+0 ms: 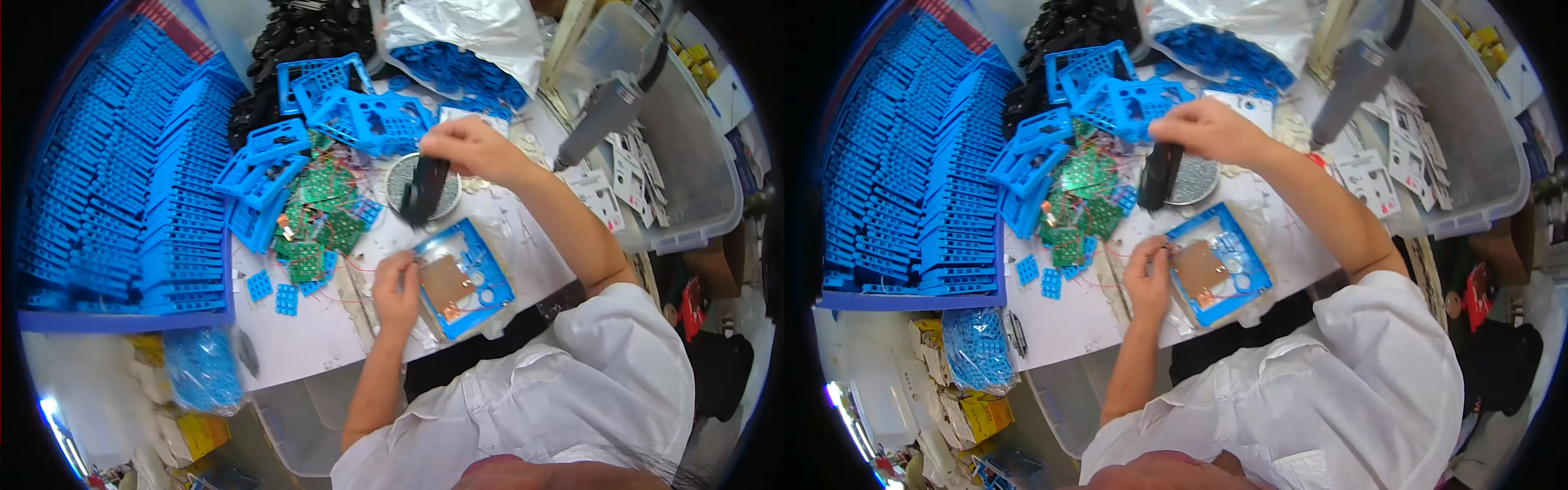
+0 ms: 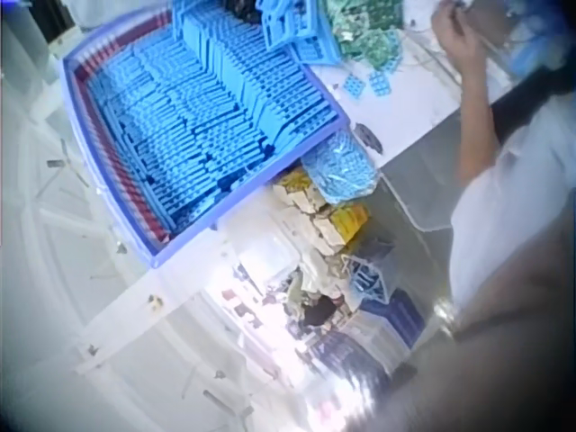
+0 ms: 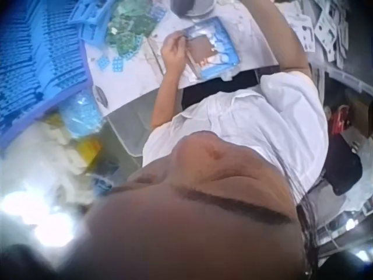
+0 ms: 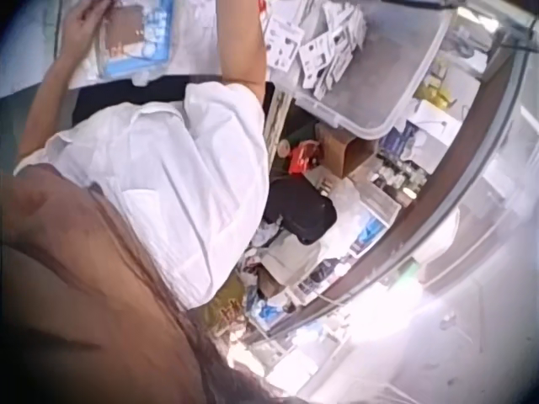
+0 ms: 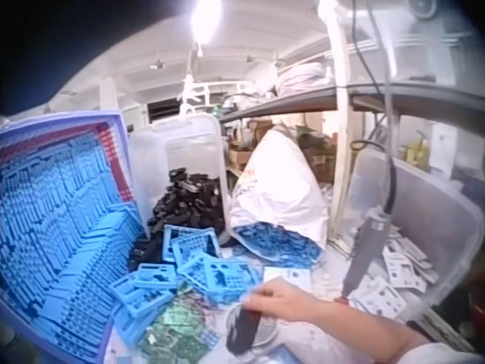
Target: Assembling electronic circuit boards and plastic components into final products using an electric screwdriver.
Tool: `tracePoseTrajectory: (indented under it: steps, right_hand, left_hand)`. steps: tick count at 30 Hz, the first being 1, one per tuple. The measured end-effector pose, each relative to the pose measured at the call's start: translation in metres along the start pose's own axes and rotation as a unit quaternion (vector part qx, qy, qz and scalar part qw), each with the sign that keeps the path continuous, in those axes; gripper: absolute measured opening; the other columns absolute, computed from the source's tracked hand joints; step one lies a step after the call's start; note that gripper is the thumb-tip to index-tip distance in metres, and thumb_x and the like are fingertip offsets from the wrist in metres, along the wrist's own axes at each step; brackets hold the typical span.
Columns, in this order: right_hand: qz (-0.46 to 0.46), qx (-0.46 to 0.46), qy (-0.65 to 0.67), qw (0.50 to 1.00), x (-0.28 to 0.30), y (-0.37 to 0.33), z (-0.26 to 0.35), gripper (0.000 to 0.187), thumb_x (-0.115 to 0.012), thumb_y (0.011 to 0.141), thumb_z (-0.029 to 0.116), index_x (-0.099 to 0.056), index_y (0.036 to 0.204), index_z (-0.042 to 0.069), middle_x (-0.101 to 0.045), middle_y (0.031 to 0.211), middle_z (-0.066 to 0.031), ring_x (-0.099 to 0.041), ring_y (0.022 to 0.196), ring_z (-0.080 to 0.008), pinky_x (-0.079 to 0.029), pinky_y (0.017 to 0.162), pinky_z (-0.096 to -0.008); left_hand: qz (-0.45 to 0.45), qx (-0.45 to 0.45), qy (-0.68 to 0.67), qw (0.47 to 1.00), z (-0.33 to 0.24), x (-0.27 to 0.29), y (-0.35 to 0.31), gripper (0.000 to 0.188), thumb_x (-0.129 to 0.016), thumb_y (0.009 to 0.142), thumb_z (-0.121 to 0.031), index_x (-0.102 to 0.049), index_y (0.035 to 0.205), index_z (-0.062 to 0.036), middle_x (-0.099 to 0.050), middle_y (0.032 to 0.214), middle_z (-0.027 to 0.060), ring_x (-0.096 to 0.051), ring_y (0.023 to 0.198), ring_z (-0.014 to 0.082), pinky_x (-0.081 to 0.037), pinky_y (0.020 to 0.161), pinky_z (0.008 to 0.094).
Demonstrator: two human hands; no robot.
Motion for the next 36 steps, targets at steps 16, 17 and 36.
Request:
tracePoseTrajectory:
  steps: [16, 17, 36]
  right_hand:
    - [0.103, 0.125, -0.305, 0.938, -0.026, -0.089, -0.067, 0.057, -0.080, 0.083, 0.042, -0.063, 0.122, 0.003, -0.070, 0.093, -0.0144, -0.069, 0.085, -0.0320, -0.054, 0.071, -0.0411]
    - [0.031, 0.157, -0.315, 0.935, -0.027, -0.106, -0.063, 0.059, -0.082, 0.081, 0.043, -0.063, 0.121, 0.003, -0.068, 0.095, -0.0139, -0.067, 0.085, -0.0320, -0.054, 0.071, -0.0414]
    - [0.183, -0.044, -0.146, 0.971, -0.013, -0.118, -0.066, 0.033, -0.073, 0.084, 0.016, -0.065, 0.113, 0.002, -0.068, 0.086, -0.0153, -0.069, 0.076, -0.0347, -0.054, 0.071, -0.0392]
  left_hand:
    - [-0.008, 0.025, -0.052, 0.998, -0.008, -0.003, -0.001, 0.009, -0.062, 0.097, -0.003, -0.068, 0.100, 0.0031, -0.070, 0.107, 0.0154, -0.065, 0.107, 0.0253, -0.050, 0.097, 0.0384]
    - [-0.007, 0.017, -0.051, 0.999, -0.009, -0.005, 0.001, 0.008, -0.063, 0.097, -0.003, -0.068, 0.099, 0.0030, -0.070, 0.106, 0.0156, -0.065, 0.106, 0.0255, -0.050, 0.097, 0.0385]
    - [0.076, -0.008, 0.081, 0.994, -0.032, 0.007, 0.020, 0.007, -0.069, 0.089, 0.001, -0.069, 0.096, 0.0010, -0.072, 0.101, 0.0144, -0.068, 0.098, 0.0284, -0.052, 0.091, 0.0381]
Point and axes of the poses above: each hand's wrist, its own y-axis towards the middle knuckle, its own x-axis out of the back of the hand, z = x × y, the point moved 1 cm from there along y, towards the middle knuckle
